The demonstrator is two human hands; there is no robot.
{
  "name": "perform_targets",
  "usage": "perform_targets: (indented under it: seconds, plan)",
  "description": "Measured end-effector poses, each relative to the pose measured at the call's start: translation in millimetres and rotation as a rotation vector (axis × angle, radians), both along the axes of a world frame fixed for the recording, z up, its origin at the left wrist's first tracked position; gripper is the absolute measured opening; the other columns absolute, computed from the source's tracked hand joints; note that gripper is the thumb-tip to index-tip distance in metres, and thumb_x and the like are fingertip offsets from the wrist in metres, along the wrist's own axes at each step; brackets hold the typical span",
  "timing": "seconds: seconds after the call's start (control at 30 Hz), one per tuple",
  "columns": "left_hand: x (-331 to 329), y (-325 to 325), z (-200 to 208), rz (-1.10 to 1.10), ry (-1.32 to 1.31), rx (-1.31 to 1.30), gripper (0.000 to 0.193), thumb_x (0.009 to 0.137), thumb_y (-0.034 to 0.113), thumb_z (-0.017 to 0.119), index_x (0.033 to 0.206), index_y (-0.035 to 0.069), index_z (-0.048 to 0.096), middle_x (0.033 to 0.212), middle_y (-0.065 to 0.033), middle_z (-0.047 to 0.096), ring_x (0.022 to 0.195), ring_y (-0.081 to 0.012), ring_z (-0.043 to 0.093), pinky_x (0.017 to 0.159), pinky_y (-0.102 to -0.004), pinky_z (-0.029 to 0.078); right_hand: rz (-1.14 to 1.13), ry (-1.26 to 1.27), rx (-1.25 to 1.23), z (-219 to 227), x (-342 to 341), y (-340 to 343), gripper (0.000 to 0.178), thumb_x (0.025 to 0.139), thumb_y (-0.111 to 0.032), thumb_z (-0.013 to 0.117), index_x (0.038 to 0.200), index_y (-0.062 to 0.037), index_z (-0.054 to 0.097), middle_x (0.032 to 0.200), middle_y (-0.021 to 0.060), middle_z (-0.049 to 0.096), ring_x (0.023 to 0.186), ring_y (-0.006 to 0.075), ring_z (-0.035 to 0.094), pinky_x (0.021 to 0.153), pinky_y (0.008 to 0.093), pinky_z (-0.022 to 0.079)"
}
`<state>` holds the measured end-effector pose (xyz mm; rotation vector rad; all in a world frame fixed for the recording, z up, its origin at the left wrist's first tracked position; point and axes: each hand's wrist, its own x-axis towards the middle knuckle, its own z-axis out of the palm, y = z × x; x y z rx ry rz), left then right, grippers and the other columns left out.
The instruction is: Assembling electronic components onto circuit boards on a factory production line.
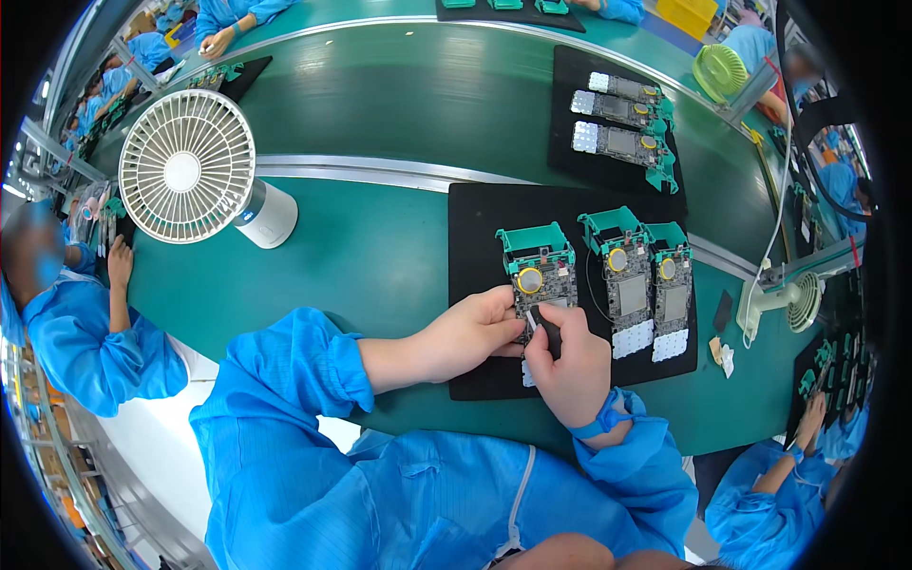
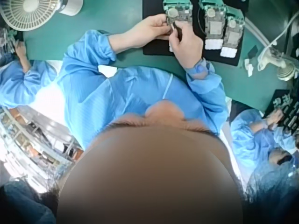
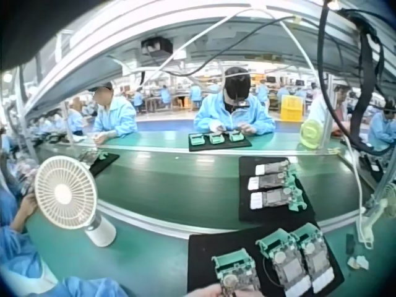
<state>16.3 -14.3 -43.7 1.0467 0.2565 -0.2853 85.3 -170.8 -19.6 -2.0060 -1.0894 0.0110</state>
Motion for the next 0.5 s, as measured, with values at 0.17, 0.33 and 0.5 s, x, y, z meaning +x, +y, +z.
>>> perform_targets:
  seconds: [0.17,0.33,0.5]
  plan:
    - [1,2,8,-0.02,0.002,0.018,0.032,0.1,0.003,0.041,0.132,0.005,0.043,0.123,-0.0057,0.057,0.112,-0.0121,0.057,0.097,-0.0297,0.05,-0.032,-0.053,-0.019,0,-1,1,0.026,0.079,-0.002,0.067,0.104,-0.0024,0.059,0.077,0.0138,0.066,0.06,0.0279,0.066,0.052,0.0358,0.053]
    - [0,4,5,-0.026,-0.022,-0.006,0.031,0.101,0.006,0.043,0.132,0.004,0.043,0.124,-0.0058,0.057,0.113,-0.0125,0.057,0.097,-0.0293,0.05,0.021,-0.076,-0.052,3,2,-2,0.025,0.082,-0.003,0.065,0.106,-0.0038,0.059,0.078,0.0143,0.067,0.062,0.0297,0.066,0.052,0.0382,0.052]
    - [0,7,17,-0.087,0.067,0.053,0.029,0.1,0.007,0.044,0.129,0.005,0.045,0.118,-0.0041,0.06,0.112,-0.0118,0.057,0.096,-0.032,0.05,0.095,0.256,0.025,11,28,-35,0.03,0.086,-0.008,0.066,0.113,-0.0032,0.055,0.091,0.0165,0.066,0.071,0.0308,0.066,0.059,0.0372,0.051]
